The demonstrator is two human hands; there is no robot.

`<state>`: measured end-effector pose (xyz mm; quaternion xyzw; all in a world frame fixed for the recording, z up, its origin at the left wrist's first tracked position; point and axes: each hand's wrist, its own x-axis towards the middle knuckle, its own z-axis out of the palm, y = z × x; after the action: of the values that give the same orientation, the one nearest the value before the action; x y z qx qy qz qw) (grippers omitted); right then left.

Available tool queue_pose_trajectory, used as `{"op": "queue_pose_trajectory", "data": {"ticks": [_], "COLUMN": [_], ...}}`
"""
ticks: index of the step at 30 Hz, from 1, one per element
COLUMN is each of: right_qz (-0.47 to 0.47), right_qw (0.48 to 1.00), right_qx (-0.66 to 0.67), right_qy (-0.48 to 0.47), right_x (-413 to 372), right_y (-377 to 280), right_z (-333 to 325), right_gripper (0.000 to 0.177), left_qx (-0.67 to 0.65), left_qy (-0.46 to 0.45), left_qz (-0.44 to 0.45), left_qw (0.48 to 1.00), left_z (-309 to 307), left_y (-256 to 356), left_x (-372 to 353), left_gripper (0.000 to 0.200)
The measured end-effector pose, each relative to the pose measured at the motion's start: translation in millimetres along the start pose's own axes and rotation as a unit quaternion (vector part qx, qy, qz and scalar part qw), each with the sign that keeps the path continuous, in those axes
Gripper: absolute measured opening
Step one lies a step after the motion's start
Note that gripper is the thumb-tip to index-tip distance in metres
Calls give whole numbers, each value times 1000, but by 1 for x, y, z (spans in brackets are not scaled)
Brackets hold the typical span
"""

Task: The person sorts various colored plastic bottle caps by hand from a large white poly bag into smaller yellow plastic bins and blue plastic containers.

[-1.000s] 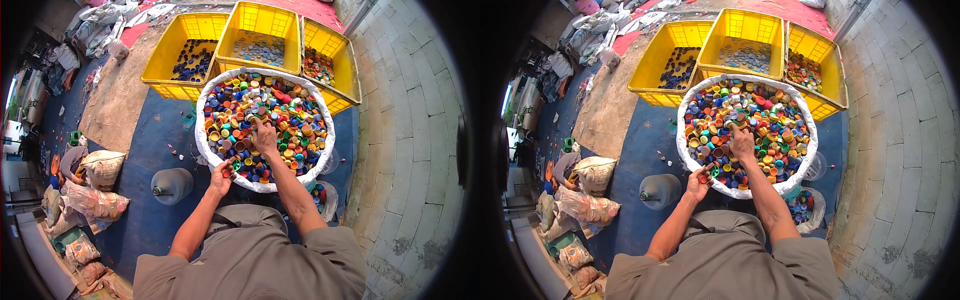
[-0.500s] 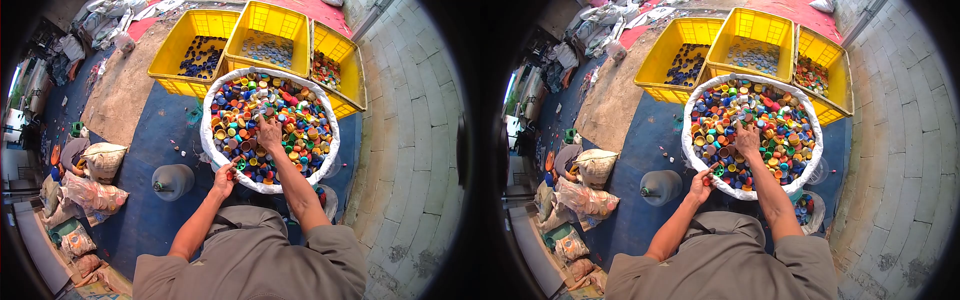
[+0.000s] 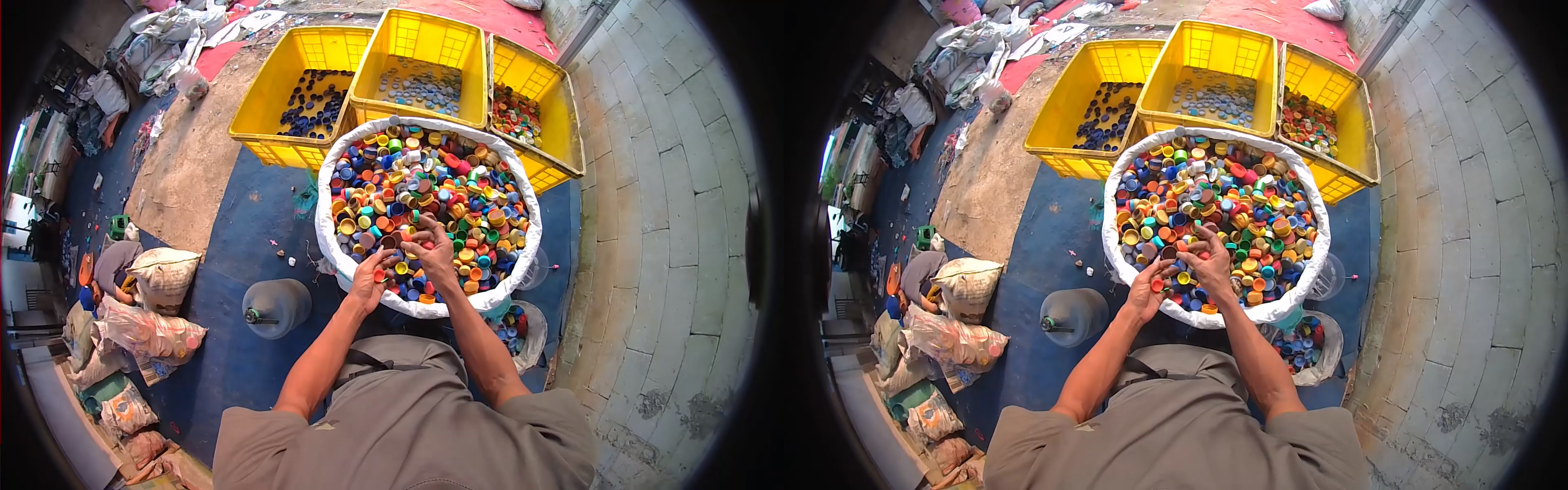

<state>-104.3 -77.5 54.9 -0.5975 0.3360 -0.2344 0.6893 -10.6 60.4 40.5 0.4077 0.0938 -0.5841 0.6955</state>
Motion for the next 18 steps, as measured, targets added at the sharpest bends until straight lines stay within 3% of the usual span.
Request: {"op": "queue_pose_trajectory", "data": {"ticks": [5, 8, 12, 18], "right_qz": [36, 41, 43, 42], "right_qw": [995, 993, 993, 984], "right_qx": [88, 113, 105, 171], "right_qy": [-12, -14, -12, 19], "right_x": [-28, -37, -43, -45], "right_y": [-3, -8, -4, 5], "right_z": [-12, -18, -29, -44], "right_gripper": [70, 71, 71, 59], "left_qx": [20, 74, 24, 54], "left_qy": [-47, -65, -76, -79], "left_qz": [-9, 11, -21, -17], "left_qw": [999, 995, 997, 995], "left_z": [31, 25, 35, 46], "left_y": [-2, -17, -18, -27], "left_x": [1, 16, 14, 19], "left_gripper": [41, 38, 28, 31]}}
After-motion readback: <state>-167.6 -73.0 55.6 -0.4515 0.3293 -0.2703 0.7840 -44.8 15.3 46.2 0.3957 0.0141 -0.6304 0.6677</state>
